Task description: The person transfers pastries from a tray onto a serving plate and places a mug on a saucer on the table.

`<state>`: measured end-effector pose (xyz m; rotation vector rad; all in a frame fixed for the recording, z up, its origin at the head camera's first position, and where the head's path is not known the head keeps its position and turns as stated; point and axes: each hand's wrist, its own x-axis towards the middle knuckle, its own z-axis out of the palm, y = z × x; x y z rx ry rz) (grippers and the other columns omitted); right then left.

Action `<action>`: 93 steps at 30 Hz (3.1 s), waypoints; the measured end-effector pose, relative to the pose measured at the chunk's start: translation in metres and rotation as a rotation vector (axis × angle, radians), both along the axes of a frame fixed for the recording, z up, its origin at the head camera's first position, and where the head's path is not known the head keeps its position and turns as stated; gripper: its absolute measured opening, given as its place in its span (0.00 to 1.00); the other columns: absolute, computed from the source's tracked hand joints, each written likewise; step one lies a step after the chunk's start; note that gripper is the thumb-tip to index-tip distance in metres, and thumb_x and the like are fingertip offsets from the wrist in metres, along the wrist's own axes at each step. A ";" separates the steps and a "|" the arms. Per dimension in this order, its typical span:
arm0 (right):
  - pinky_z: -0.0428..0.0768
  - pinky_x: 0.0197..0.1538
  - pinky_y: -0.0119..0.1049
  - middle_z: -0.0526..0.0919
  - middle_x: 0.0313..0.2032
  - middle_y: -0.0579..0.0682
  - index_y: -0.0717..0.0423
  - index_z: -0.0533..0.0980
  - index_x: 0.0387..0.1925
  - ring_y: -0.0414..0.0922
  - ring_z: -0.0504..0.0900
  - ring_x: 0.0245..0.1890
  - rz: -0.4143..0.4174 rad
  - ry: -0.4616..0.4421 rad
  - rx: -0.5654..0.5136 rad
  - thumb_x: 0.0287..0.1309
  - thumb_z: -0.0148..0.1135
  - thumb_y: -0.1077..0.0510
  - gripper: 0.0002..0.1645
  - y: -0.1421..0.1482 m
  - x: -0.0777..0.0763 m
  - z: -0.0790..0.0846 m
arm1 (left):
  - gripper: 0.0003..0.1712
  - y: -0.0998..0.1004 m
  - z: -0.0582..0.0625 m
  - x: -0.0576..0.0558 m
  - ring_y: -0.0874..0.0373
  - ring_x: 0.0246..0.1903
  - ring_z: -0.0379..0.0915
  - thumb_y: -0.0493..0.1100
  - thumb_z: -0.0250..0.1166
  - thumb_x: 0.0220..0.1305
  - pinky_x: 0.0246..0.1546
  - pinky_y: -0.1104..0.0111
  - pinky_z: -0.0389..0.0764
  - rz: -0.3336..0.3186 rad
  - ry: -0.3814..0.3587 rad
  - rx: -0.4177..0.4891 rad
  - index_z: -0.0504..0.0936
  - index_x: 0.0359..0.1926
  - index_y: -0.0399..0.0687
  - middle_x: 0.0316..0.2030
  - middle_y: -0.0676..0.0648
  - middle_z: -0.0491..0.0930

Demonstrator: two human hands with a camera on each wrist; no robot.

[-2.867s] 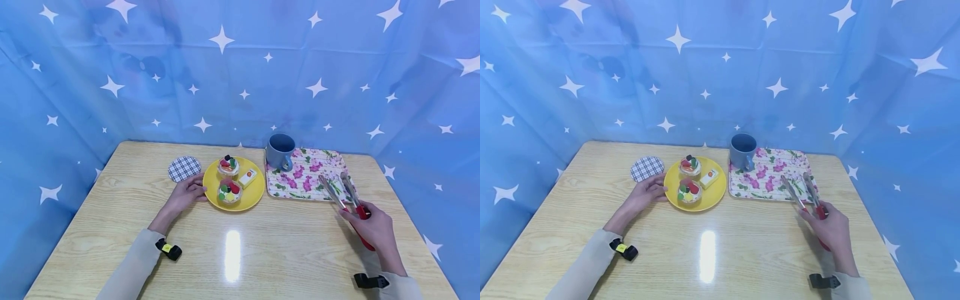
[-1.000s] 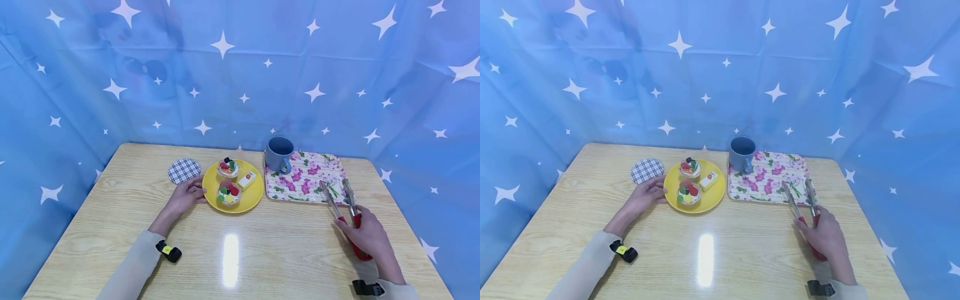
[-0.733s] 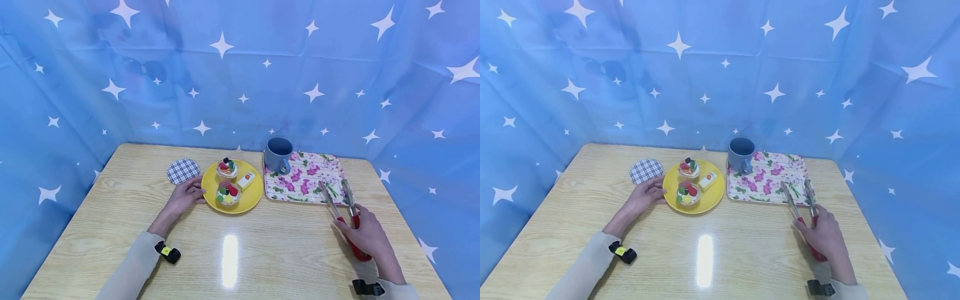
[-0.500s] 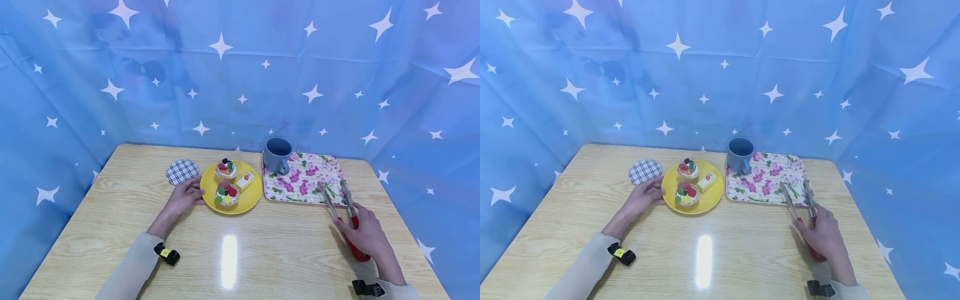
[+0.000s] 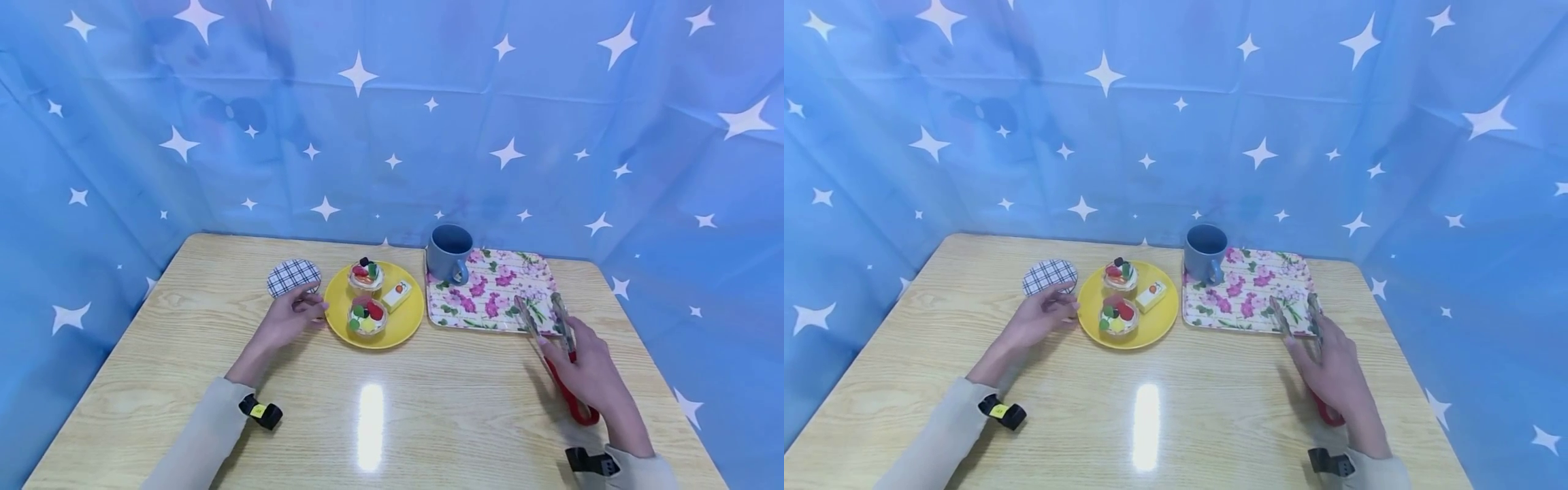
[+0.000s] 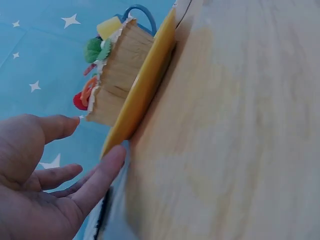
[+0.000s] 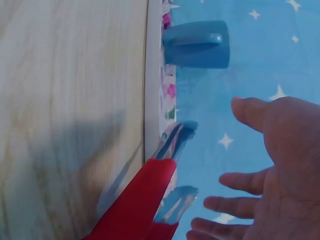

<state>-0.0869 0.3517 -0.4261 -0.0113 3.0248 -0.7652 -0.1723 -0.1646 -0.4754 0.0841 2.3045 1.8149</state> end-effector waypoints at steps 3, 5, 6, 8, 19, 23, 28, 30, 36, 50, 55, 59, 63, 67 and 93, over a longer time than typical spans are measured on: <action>0.64 0.61 0.84 0.54 0.75 0.76 0.63 0.49 0.80 0.79 0.53 0.72 0.027 0.047 -0.022 0.76 0.53 0.39 0.48 -0.006 -0.004 0.001 | 0.37 -0.005 0.006 0.000 0.44 0.52 0.81 0.46 0.64 0.73 0.45 0.65 0.93 0.003 0.030 -0.085 0.63 0.77 0.42 0.58 0.35 0.76; 0.64 0.62 0.83 0.54 0.75 0.75 0.62 0.49 0.80 0.78 0.53 0.73 0.039 0.065 -0.030 0.76 0.52 0.39 0.48 -0.010 -0.007 0.002 | 0.37 -0.008 0.009 0.000 0.44 0.54 0.80 0.50 0.65 0.73 0.45 0.65 0.93 0.011 0.048 -0.142 0.64 0.77 0.45 0.59 0.37 0.76; 0.64 0.63 0.83 0.54 0.76 0.74 0.62 0.49 0.81 0.77 0.53 0.73 0.044 0.076 -0.034 0.76 0.53 0.39 0.48 -0.011 -0.008 0.003 | 0.38 -0.009 0.011 0.000 0.45 0.55 0.80 0.51 0.65 0.73 0.46 0.66 0.92 0.016 0.058 -0.164 0.64 0.77 0.46 0.59 0.38 0.77; 0.63 0.64 0.83 0.54 0.76 0.74 0.61 0.48 0.81 0.77 0.52 0.74 0.052 0.084 -0.042 0.76 0.53 0.39 0.48 -0.014 -0.009 0.005 | 0.38 -0.011 0.014 -0.001 0.44 0.56 0.79 0.53 0.65 0.72 0.46 0.66 0.91 0.023 0.088 -0.197 0.65 0.76 0.46 0.59 0.38 0.77; 0.68 0.64 0.79 0.54 0.77 0.70 0.53 0.48 0.82 0.74 0.57 0.73 0.070 0.092 -0.053 0.75 0.52 0.38 0.47 -0.029 -0.023 0.012 | 0.42 -0.026 0.021 -0.010 0.43 0.65 0.71 0.58 0.67 0.69 0.62 0.51 0.84 0.087 0.151 -0.271 0.64 0.77 0.50 0.65 0.39 0.74; 0.76 0.62 0.73 0.58 0.75 0.71 0.54 0.50 0.82 0.72 0.64 0.71 0.085 0.105 -0.081 0.76 0.51 0.39 0.45 -0.035 -0.029 0.013 | 0.45 -0.035 0.019 -0.016 0.40 0.64 0.71 0.60 0.68 0.67 0.64 0.48 0.82 0.107 0.183 -0.299 0.63 0.78 0.50 0.67 0.37 0.71; 0.78 0.63 0.69 0.65 0.73 0.68 0.55 0.54 0.80 0.67 0.67 0.70 0.110 0.142 -0.138 0.77 0.52 0.42 0.41 -0.043 -0.037 0.009 | 0.50 -0.044 0.017 -0.022 0.40 0.56 0.74 0.63 0.69 0.65 0.57 0.50 0.85 0.112 0.201 -0.367 0.60 0.80 0.51 0.69 0.35 0.67; 0.80 0.63 0.67 0.67 0.72 0.66 0.54 0.55 0.80 0.64 0.69 0.69 0.118 0.150 -0.164 0.77 0.53 0.43 0.40 -0.046 -0.041 0.006 | 0.51 -0.047 0.015 -0.024 0.40 0.55 0.73 0.63 0.69 0.65 0.56 0.50 0.85 0.107 0.202 -0.400 0.58 0.80 0.51 0.70 0.35 0.65; 0.81 0.62 0.65 0.68 0.73 0.61 0.50 0.58 0.79 0.62 0.73 0.68 0.118 0.154 -0.224 0.77 0.54 0.44 0.38 -0.056 -0.050 0.004 | 0.53 -0.056 0.010 -0.033 0.34 0.62 0.68 0.60 0.70 0.65 0.62 0.41 0.81 0.086 0.219 -0.477 0.56 0.81 0.46 0.71 0.30 0.61; 0.77 0.68 0.62 0.70 0.72 0.59 0.49 0.58 0.79 0.59 0.71 0.70 0.126 0.117 -0.322 0.77 0.50 0.39 0.39 -0.071 -0.073 -0.002 | 0.59 -0.071 0.001 -0.054 0.29 0.67 0.60 0.60 0.75 0.58 0.67 0.34 0.74 0.044 0.195 -0.575 0.55 0.80 0.41 0.71 0.26 0.58; 0.76 0.70 0.63 0.70 0.71 0.60 0.51 0.58 0.79 0.59 0.71 0.70 0.147 0.098 -0.366 0.78 0.50 0.41 0.37 -0.078 -0.079 0.000 | 0.61 -0.073 0.002 -0.055 0.30 0.67 0.59 0.59 0.78 0.55 0.67 0.33 0.72 0.036 0.179 -0.591 0.56 0.80 0.42 0.69 0.26 0.61; 0.75 0.71 0.63 0.70 0.72 0.59 0.50 0.58 0.79 0.58 0.71 0.70 0.141 0.076 -0.391 0.77 0.50 0.40 0.38 -0.082 -0.084 0.000 | 0.64 -0.076 0.000 -0.055 0.30 0.68 0.56 0.59 0.80 0.52 0.69 0.33 0.69 0.009 0.153 -0.589 0.54 0.80 0.42 0.71 0.25 0.59; 0.73 0.73 0.63 0.70 0.72 0.57 0.48 0.58 0.79 0.58 0.70 0.71 0.115 0.045 -0.412 0.76 0.49 0.37 0.39 -0.086 -0.089 -0.001 | 0.69 -0.078 -0.003 -0.056 0.30 0.69 0.52 0.60 0.82 0.48 0.70 0.32 0.67 -0.017 0.131 -0.578 0.53 0.81 0.42 0.74 0.25 0.53; 0.77 0.70 0.62 0.72 0.70 0.57 0.49 0.60 0.78 0.58 0.73 0.69 0.079 0.022 -0.420 0.74 0.48 0.32 0.42 -0.090 -0.096 -0.003 | 0.70 -0.078 -0.006 -0.058 0.30 0.70 0.50 0.59 0.83 0.46 0.71 0.31 0.66 -0.035 0.124 -0.577 0.52 0.81 0.40 0.73 0.26 0.51; 0.78 0.62 0.52 0.82 0.60 0.59 0.53 0.76 0.64 0.55 0.75 0.60 -0.046 -0.062 -0.724 0.75 0.48 0.32 0.35 -0.113 -0.133 -0.030 | 0.65 -0.081 -0.011 -0.060 0.32 0.69 0.49 0.57 0.82 0.48 0.70 0.32 0.65 -0.039 0.107 -0.562 0.57 0.79 0.42 0.73 0.29 0.51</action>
